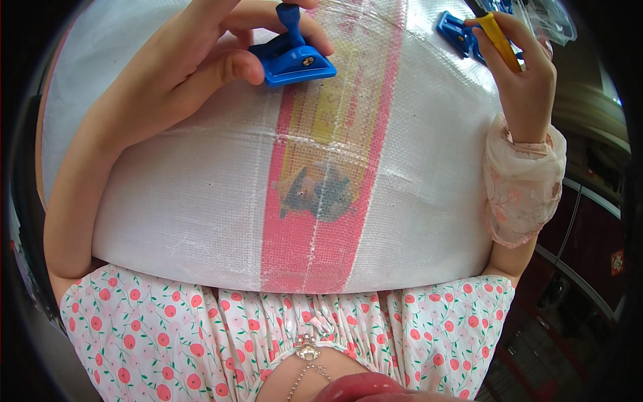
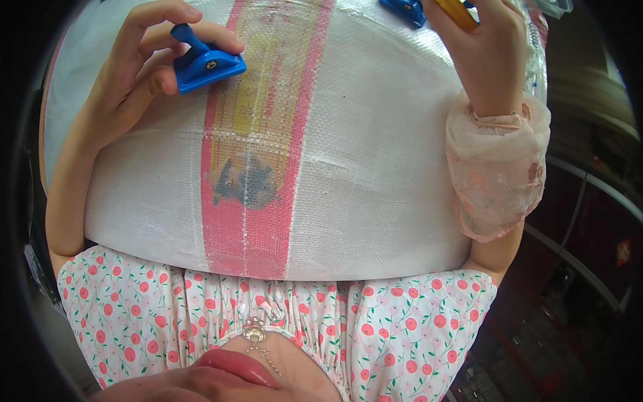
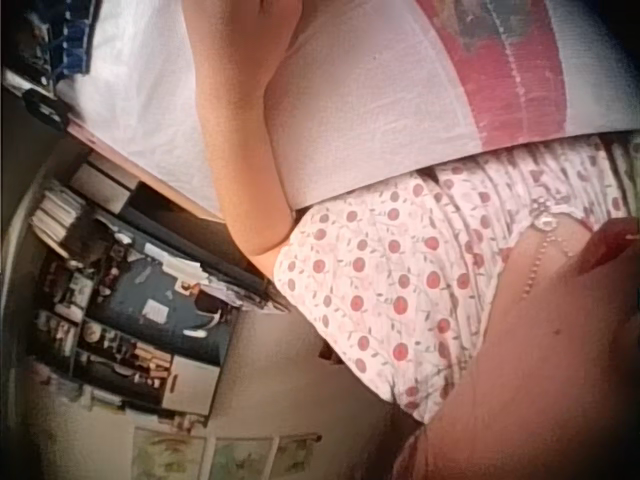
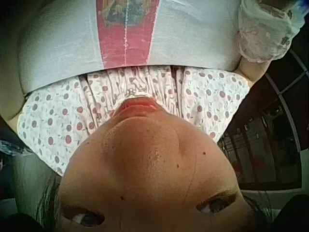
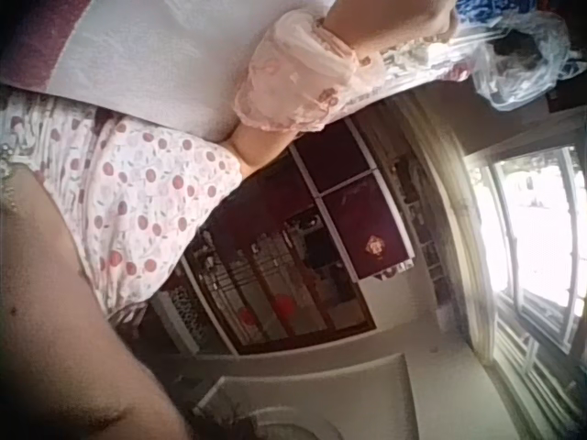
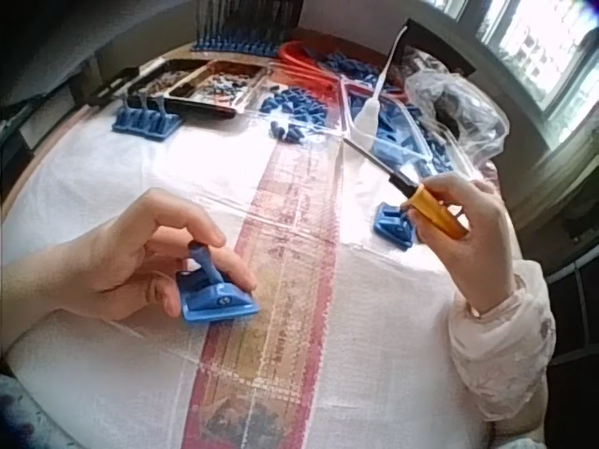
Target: Assembling blue plastic parts by securing screws with a manual screwdriver.
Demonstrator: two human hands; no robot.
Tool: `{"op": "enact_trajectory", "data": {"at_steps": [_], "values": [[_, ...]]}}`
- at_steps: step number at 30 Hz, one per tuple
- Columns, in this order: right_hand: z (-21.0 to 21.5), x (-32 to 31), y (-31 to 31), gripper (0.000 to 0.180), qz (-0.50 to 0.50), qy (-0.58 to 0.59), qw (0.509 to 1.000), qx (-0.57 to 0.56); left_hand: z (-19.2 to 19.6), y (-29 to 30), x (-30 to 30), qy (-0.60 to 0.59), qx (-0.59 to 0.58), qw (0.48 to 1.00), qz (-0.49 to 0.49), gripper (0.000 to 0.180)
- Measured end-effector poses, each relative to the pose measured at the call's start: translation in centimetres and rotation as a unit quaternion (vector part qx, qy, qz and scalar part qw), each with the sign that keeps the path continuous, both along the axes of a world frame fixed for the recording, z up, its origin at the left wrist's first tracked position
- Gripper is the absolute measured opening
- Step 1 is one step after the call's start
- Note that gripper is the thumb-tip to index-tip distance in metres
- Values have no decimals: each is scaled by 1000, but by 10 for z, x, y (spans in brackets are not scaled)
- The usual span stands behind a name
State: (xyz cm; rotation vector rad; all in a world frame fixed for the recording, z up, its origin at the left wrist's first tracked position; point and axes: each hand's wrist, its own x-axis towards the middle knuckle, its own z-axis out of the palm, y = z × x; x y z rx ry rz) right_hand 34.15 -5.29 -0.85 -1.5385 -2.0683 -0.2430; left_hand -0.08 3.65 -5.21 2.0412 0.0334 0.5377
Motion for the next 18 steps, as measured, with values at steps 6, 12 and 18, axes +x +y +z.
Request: {"op": "enact_trajectory", "data": {"at_steps": [6,12,18], "values": [[13,-47,-8,18,-53,25,998,-14,9,-6,-2,58,-48,997,21,63],[9,-1,-3,26,-21,-47,999,-8,14,4,-1,75,104,992,-1,71],[7,6,-2,28,4,-87,996,16,10,-6,1,63,139,988,34,75]]}}
